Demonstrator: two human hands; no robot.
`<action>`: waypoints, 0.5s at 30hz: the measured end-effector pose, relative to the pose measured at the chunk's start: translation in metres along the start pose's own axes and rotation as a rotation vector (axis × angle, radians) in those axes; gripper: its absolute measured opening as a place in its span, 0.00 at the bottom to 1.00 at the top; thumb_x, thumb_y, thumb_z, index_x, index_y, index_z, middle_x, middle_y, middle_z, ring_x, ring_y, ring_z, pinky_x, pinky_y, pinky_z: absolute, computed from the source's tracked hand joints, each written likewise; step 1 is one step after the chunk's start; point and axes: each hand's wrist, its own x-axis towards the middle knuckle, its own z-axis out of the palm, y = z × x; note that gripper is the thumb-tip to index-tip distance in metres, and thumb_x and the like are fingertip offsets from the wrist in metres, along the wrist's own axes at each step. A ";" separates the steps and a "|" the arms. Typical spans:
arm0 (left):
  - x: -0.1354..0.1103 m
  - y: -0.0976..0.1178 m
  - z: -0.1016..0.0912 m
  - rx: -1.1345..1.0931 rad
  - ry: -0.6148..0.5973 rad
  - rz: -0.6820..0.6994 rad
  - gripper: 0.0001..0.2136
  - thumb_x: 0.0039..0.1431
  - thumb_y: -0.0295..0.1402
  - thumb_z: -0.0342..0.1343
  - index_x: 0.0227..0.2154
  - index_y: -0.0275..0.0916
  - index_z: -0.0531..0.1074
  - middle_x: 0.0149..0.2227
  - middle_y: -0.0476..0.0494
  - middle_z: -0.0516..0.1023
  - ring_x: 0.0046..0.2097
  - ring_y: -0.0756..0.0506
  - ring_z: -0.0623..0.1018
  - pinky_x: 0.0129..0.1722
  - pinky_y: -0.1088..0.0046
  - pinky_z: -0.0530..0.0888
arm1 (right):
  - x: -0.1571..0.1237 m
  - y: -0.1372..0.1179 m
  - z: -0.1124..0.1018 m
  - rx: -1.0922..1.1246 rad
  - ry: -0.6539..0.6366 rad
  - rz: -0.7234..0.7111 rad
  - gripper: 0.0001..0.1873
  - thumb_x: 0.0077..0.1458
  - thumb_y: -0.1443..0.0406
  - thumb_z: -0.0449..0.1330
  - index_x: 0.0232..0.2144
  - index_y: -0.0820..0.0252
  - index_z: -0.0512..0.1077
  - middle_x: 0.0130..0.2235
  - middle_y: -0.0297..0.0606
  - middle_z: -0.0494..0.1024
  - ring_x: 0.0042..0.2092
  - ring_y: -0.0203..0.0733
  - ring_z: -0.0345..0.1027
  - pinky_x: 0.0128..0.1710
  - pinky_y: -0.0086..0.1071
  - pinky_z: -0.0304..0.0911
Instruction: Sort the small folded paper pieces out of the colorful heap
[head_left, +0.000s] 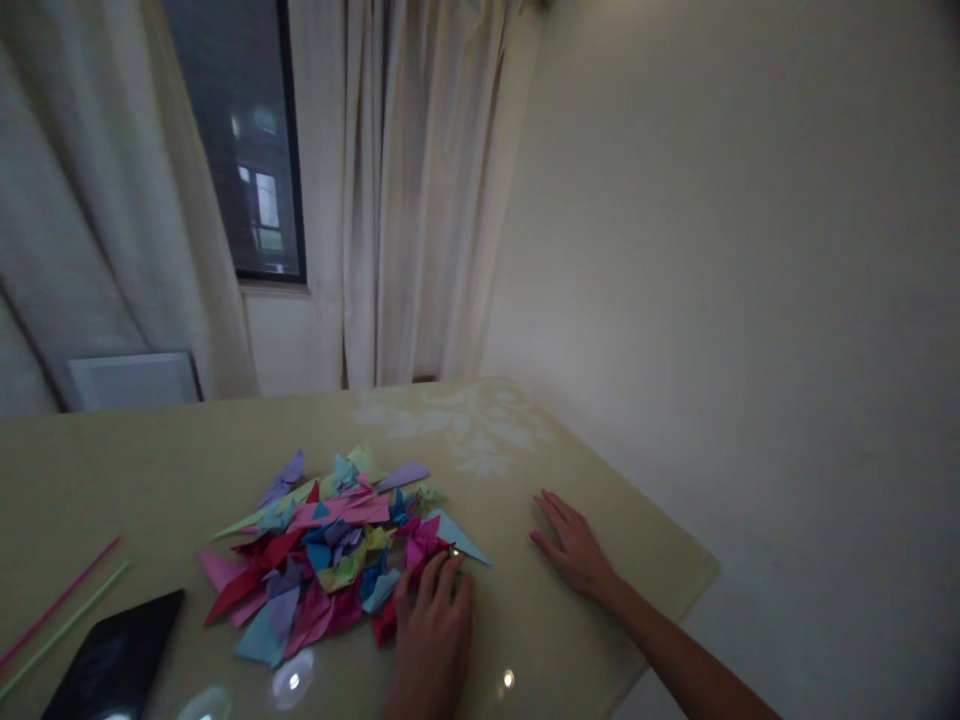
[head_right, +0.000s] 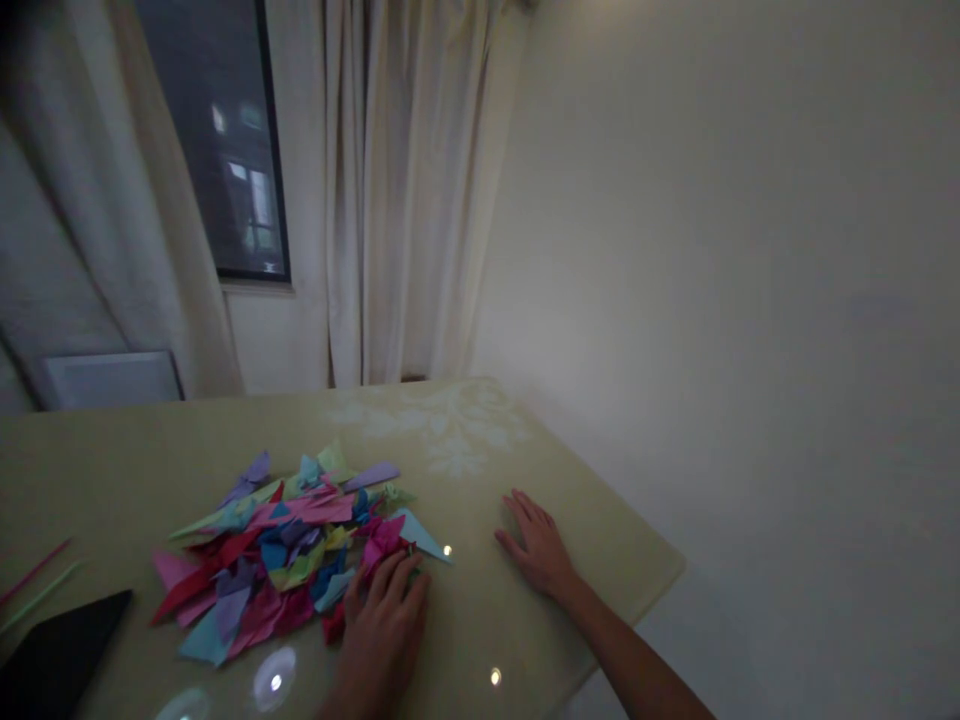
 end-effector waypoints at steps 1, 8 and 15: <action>0.001 0.003 -0.004 -0.012 -0.005 -0.017 0.15 0.60 0.25 0.60 0.45 0.50 0.82 0.57 0.44 0.81 0.62 0.36 0.73 0.67 0.46 0.55 | 0.000 -0.001 -0.001 0.005 0.002 0.001 0.40 0.70 0.41 0.48 0.73 0.57 0.60 0.74 0.47 0.59 0.74 0.53 0.52 0.73 0.50 0.48; 0.007 0.007 -0.016 0.026 -0.019 -0.043 0.16 0.66 0.26 0.52 0.49 0.45 0.81 0.58 0.39 0.81 0.63 0.35 0.72 0.68 0.42 0.52 | -0.001 -0.006 -0.004 0.019 0.041 -0.003 0.36 0.70 0.45 0.51 0.72 0.56 0.62 0.74 0.47 0.60 0.73 0.53 0.54 0.72 0.49 0.49; 0.007 -0.017 -0.028 0.151 -0.048 -0.040 0.15 0.69 0.30 0.48 0.48 0.43 0.80 0.58 0.37 0.80 0.61 0.34 0.73 0.67 0.40 0.51 | -0.002 -0.010 -0.006 0.006 0.044 -0.006 0.36 0.71 0.45 0.51 0.71 0.58 0.62 0.74 0.49 0.59 0.74 0.53 0.52 0.72 0.48 0.48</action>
